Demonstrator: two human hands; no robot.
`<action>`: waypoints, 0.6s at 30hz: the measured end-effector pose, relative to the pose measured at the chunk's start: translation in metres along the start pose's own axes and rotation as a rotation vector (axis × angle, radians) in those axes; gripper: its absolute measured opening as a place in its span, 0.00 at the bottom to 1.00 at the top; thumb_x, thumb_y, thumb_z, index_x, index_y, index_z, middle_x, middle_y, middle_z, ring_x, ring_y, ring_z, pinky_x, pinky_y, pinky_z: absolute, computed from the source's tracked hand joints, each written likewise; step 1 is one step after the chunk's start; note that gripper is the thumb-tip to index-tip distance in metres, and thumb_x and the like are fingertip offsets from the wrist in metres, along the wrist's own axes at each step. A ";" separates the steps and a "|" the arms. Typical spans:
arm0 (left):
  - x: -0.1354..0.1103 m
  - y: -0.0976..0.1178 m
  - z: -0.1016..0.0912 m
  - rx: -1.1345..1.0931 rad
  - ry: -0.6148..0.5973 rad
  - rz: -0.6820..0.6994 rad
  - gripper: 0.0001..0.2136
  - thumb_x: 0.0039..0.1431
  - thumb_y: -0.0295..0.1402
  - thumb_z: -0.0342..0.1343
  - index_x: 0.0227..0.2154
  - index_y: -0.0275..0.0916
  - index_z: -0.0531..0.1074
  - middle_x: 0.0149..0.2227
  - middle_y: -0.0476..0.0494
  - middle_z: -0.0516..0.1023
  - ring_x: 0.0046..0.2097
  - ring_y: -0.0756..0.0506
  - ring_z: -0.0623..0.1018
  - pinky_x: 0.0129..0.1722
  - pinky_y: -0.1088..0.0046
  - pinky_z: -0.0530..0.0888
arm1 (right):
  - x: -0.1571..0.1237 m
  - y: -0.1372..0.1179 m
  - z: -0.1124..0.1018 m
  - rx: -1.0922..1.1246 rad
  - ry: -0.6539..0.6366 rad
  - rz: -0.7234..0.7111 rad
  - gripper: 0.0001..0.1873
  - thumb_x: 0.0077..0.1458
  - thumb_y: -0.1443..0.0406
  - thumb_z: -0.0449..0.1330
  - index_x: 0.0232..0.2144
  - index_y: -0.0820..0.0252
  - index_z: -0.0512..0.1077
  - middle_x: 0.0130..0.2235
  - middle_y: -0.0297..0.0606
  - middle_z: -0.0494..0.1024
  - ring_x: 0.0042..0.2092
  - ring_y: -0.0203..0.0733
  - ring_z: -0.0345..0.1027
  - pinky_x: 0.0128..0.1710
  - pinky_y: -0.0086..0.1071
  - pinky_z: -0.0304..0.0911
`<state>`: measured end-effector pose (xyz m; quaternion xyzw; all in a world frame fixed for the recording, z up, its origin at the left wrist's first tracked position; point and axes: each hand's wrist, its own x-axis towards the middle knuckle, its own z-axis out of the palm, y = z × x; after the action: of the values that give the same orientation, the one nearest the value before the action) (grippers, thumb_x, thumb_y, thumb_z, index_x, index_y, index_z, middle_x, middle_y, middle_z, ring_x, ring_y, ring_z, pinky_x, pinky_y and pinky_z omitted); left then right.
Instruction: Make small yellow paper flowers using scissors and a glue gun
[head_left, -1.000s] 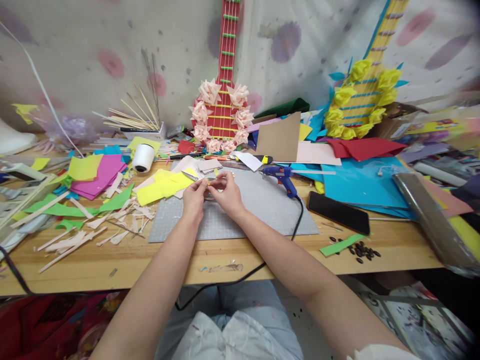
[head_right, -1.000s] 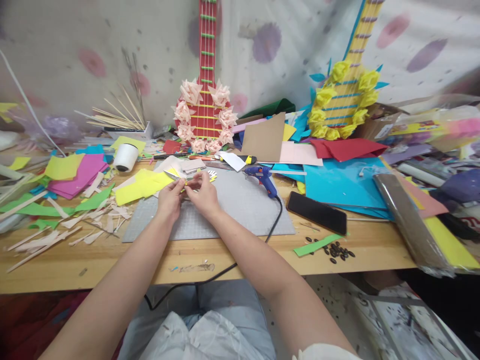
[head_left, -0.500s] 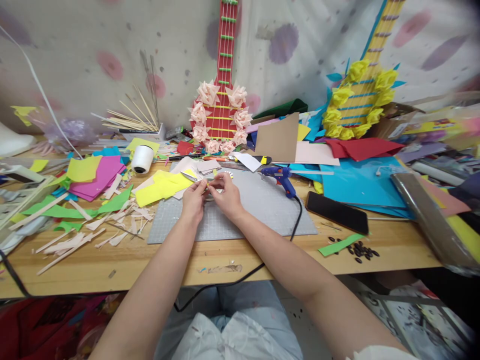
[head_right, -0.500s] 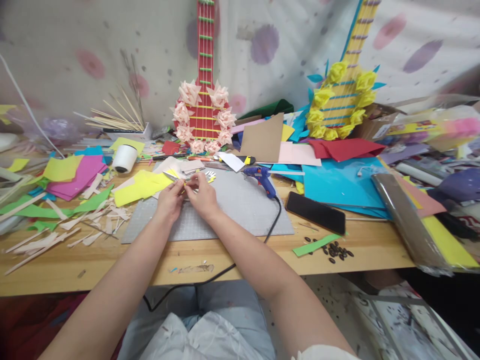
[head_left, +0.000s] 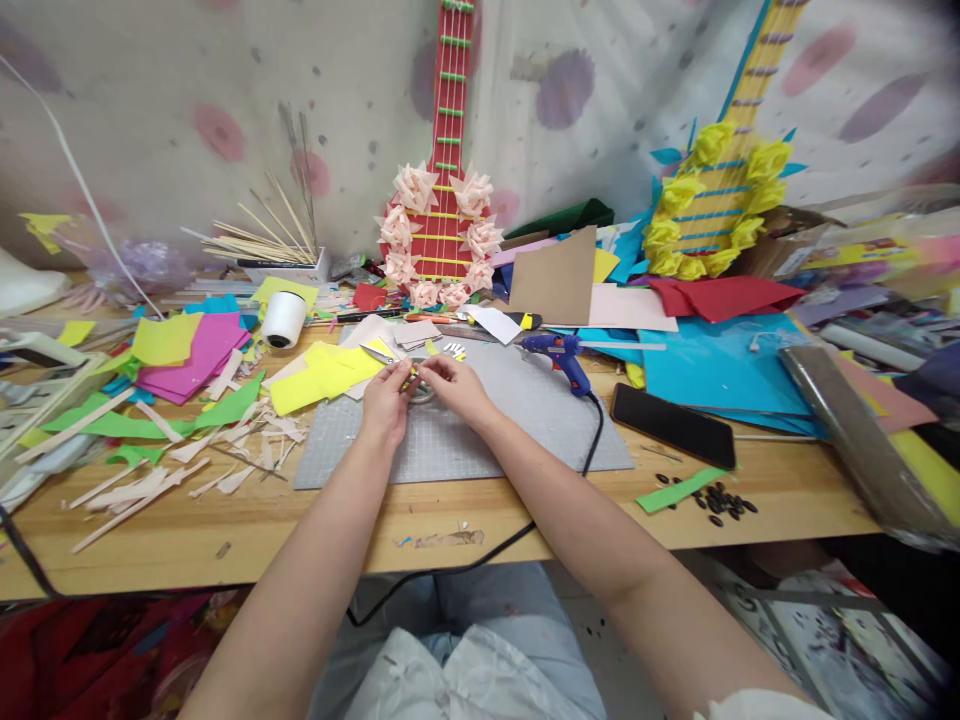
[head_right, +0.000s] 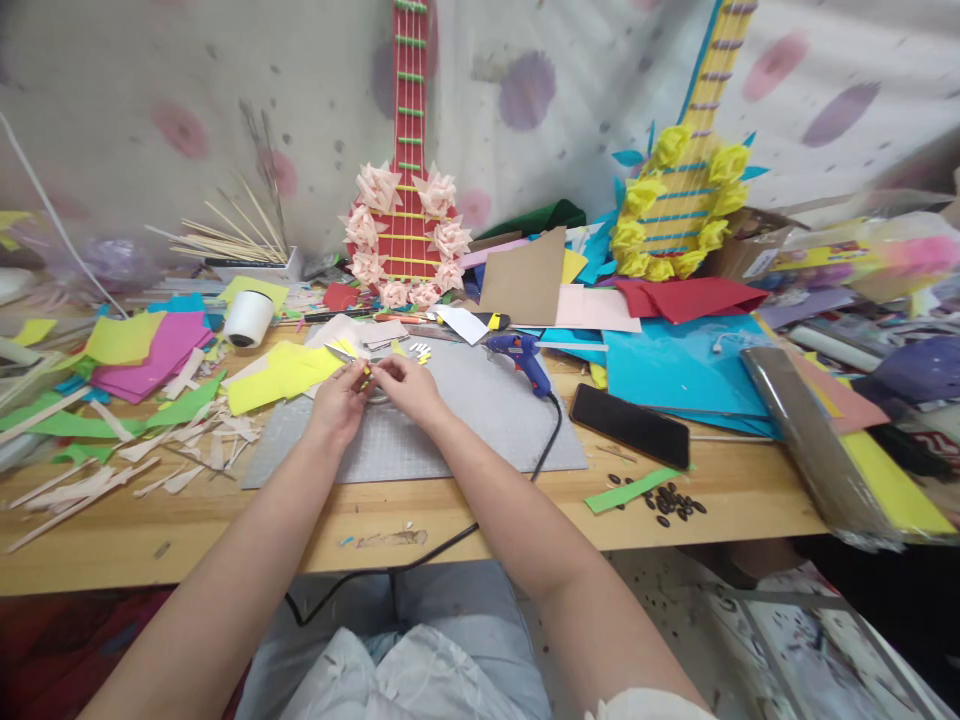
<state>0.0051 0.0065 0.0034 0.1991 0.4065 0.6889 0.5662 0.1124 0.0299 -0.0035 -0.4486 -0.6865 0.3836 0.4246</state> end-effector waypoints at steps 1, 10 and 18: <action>0.000 0.000 0.000 0.004 -0.004 0.000 0.11 0.33 0.30 0.65 0.22 0.34 0.70 0.24 0.50 0.73 0.28 0.53 0.72 0.34 0.75 0.69 | 0.000 -0.001 0.002 -0.013 -0.037 0.005 0.06 0.46 0.63 0.56 0.28 0.59 0.70 0.26 0.30 0.71 0.28 0.32 0.63 0.30 0.27 0.60; 0.001 -0.005 0.000 0.059 -0.034 0.089 0.13 0.29 0.32 0.66 0.20 0.36 0.68 0.22 0.52 0.72 0.26 0.53 0.71 0.30 0.76 0.67 | -0.007 -0.008 0.008 -0.336 0.091 -0.195 0.08 0.51 0.62 0.54 0.28 0.57 0.73 0.29 0.35 0.74 0.33 0.37 0.65 0.34 0.30 0.60; 0.000 -0.008 0.000 0.115 -0.005 0.104 0.13 0.30 0.32 0.66 0.20 0.35 0.68 0.24 0.51 0.73 0.28 0.53 0.72 0.31 0.77 0.68 | -0.011 -0.008 0.002 -0.423 0.132 -0.293 0.09 0.52 0.65 0.53 0.28 0.56 0.74 0.32 0.39 0.75 0.37 0.41 0.66 0.39 0.33 0.60</action>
<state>0.0100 0.0067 -0.0030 0.2538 0.4329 0.6924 0.5184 0.1104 0.0171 0.0006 -0.4472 -0.7798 0.1361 0.4163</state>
